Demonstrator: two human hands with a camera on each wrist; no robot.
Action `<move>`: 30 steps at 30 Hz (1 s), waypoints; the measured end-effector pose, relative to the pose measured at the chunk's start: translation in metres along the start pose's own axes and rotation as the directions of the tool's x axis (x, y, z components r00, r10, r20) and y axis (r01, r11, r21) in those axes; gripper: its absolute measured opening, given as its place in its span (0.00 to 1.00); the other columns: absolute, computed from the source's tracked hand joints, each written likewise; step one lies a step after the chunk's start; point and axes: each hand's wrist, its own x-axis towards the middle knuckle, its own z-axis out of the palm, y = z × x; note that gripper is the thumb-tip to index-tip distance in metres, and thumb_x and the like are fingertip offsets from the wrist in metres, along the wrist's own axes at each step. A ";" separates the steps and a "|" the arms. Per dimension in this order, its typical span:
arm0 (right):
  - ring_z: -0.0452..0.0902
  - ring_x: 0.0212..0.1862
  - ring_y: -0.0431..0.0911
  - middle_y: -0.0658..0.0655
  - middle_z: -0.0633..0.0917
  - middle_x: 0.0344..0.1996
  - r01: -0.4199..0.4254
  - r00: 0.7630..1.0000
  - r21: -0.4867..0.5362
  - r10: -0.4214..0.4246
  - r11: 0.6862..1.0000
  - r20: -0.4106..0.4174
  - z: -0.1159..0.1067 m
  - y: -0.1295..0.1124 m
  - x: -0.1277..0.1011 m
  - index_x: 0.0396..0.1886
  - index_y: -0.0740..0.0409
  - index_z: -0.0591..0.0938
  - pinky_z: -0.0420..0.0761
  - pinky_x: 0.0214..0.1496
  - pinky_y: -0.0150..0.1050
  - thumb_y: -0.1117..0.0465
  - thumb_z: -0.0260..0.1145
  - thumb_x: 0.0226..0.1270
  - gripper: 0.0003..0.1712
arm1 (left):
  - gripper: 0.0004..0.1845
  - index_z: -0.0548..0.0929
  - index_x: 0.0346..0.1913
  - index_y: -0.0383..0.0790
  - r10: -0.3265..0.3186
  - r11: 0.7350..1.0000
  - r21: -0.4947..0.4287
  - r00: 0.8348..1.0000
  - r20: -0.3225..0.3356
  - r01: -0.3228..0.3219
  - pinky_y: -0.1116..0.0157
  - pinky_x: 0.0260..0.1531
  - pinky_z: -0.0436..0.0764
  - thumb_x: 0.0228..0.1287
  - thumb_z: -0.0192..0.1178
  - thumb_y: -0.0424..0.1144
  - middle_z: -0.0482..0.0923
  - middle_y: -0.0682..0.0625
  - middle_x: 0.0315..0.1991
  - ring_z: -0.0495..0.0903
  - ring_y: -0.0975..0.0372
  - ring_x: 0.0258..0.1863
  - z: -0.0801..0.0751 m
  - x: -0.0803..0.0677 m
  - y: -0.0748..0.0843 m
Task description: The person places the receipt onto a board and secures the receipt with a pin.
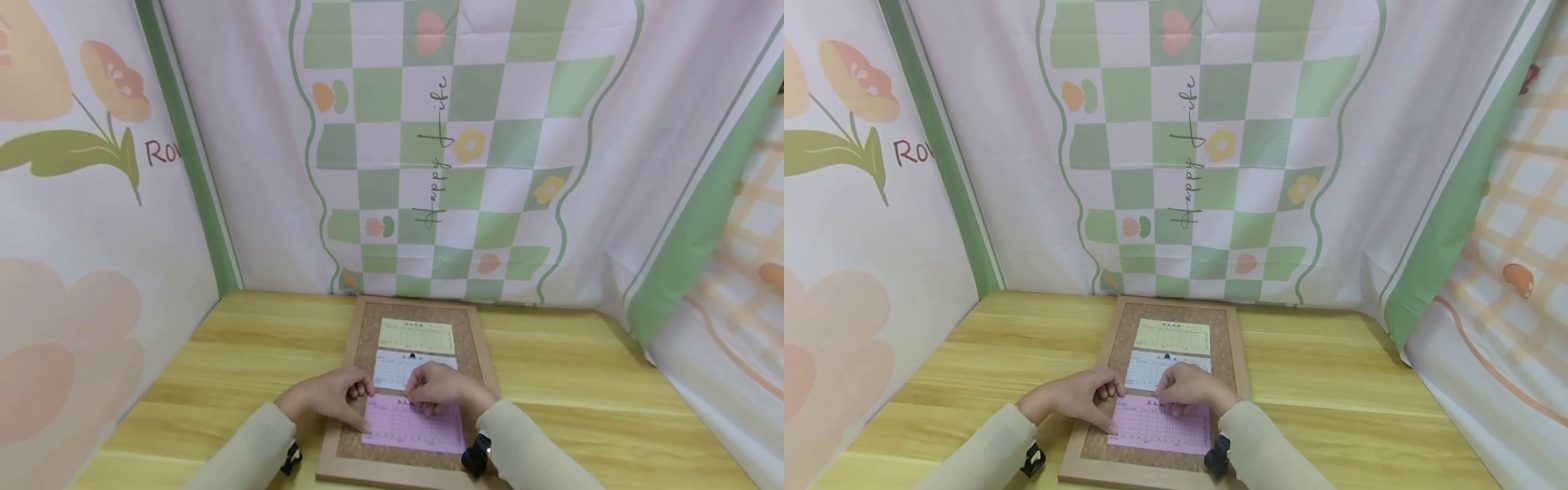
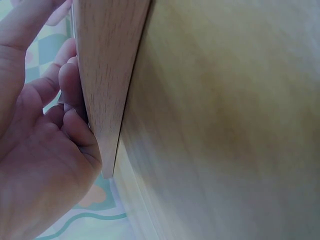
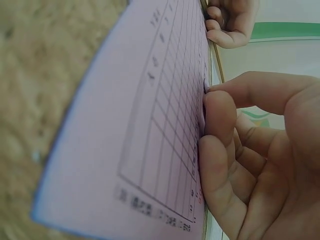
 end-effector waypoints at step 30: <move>0.79 0.25 0.44 0.53 0.84 0.27 0.063 0.997 0.038 -0.064 0.997 0.045 -0.015 0.005 -0.013 0.37 0.58 0.83 0.79 0.29 0.38 0.59 0.68 0.66 0.06 | 0.24 0.77 0.46 0.42 0.016 1.000 -0.013 1.000 0.020 -0.016 0.69 0.42 0.71 0.50 0.79 0.40 0.71 0.52 0.40 0.68 0.65 0.39 -0.001 0.003 0.004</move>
